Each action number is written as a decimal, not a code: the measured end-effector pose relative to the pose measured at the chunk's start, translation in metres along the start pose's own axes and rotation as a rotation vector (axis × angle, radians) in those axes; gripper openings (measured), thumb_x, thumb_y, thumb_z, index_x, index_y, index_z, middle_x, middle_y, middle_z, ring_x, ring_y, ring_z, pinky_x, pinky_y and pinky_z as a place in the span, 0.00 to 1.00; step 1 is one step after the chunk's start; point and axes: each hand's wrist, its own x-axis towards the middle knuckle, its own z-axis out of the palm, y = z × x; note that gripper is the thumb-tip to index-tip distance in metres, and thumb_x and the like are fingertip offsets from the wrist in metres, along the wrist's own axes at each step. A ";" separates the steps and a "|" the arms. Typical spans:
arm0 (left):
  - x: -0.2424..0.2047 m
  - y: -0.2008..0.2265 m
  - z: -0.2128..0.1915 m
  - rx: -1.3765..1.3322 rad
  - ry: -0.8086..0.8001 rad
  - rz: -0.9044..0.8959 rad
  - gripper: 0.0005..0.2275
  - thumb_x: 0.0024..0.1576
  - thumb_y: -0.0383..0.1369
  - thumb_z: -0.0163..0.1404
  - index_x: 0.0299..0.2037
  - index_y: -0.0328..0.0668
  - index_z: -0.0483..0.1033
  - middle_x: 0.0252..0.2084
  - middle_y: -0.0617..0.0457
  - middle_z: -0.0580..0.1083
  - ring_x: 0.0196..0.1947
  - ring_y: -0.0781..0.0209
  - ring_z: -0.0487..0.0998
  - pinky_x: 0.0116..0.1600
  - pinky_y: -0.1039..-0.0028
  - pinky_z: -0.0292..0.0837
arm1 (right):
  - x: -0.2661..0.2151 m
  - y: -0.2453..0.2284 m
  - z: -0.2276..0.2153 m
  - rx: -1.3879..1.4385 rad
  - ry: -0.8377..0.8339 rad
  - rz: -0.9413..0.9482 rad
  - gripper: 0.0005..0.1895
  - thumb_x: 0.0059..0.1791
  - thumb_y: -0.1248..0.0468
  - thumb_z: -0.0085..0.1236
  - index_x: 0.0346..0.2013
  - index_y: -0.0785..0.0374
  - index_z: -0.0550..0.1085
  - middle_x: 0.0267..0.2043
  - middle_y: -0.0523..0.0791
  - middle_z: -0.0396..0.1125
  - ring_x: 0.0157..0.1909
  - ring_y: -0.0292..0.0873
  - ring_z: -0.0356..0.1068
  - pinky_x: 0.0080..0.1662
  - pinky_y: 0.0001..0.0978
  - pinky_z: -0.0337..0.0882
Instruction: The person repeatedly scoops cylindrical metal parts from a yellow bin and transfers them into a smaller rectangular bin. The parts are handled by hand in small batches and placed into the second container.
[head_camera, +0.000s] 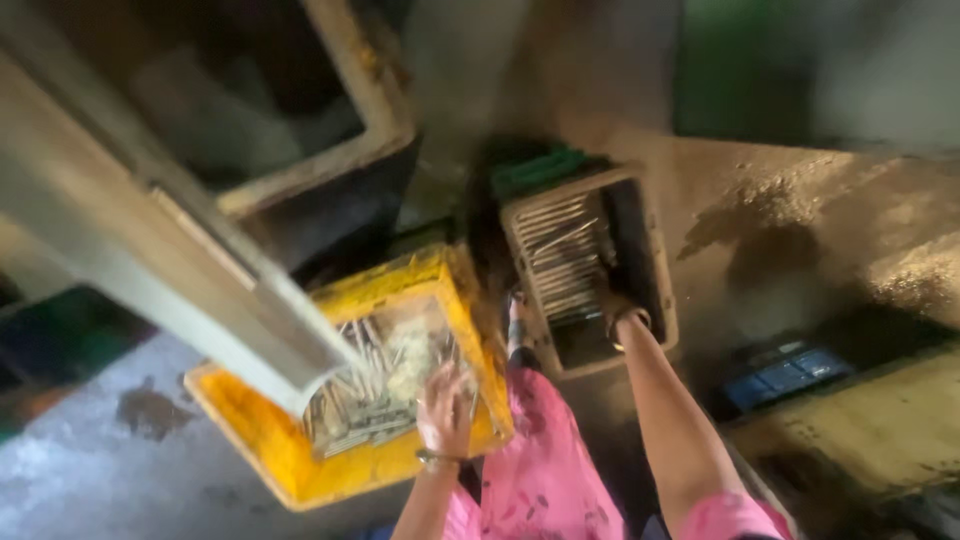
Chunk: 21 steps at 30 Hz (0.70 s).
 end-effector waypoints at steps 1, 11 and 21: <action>-0.004 -0.010 -0.007 -0.013 0.031 -0.016 0.19 0.53 0.18 0.46 0.51 0.47 0.78 0.56 0.44 0.75 0.58 0.46 0.76 0.59 0.62 0.75 | -0.001 0.000 0.007 -0.020 0.016 0.016 0.48 0.56 0.30 0.30 0.71 0.68 0.63 0.69 0.64 0.60 0.71 0.61 0.59 0.70 0.50 0.57; -0.030 -0.079 -0.067 0.035 0.317 -0.210 0.17 0.50 0.16 0.47 0.48 0.42 0.75 0.52 0.41 0.74 0.58 0.42 0.74 0.60 0.57 0.70 | -0.029 -0.039 -0.033 -0.037 0.100 0.134 0.53 0.56 0.25 0.22 0.70 0.69 0.66 0.68 0.65 0.64 0.70 0.60 0.63 0.69 0.54 0.61; -0.072 -0.161 -0.116 -0.037 0.493 -0.431 0.16 0.55 0.17 0.46 0.51 0.41 0.76 0.56 0.44 0.73 0.56 0.47 0.75 0.55 0.65 0.74 | -0.041 -0.138 -0.031 -0.451 0.141 -0.260 0.43 0.55 0.30 0.21 0.76 0.52 0.38 0.77 0.55 0.40 0.75 0.60 0.43 0.66 0.67 0.47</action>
